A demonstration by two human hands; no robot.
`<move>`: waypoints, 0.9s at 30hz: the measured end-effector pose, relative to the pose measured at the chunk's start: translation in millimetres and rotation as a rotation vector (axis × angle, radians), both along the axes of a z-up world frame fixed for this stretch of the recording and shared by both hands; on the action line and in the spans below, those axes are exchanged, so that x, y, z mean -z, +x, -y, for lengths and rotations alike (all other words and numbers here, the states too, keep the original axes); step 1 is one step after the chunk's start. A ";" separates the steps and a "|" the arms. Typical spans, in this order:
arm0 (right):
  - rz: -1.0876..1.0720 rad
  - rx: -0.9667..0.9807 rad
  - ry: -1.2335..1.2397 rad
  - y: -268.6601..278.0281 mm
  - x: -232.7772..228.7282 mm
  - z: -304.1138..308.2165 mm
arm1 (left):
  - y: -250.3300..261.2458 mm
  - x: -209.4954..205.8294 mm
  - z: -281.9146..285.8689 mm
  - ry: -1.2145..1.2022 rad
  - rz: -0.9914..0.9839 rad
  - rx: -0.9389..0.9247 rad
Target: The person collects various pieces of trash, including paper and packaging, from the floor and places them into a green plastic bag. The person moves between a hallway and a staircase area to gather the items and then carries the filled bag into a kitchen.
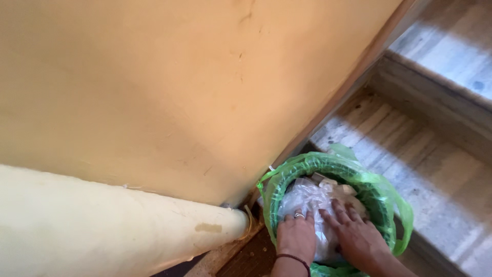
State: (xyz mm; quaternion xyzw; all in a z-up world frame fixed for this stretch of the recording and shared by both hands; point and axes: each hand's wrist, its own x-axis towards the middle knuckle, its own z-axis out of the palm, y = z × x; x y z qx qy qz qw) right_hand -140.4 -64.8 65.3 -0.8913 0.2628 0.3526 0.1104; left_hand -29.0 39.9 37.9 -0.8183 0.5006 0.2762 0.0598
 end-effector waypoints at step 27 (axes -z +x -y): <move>0.646 0.319 -0.029 16.6 -338.7 30.7 | 8.3 -360.7 39.4 -0.572 -0.196 -0.091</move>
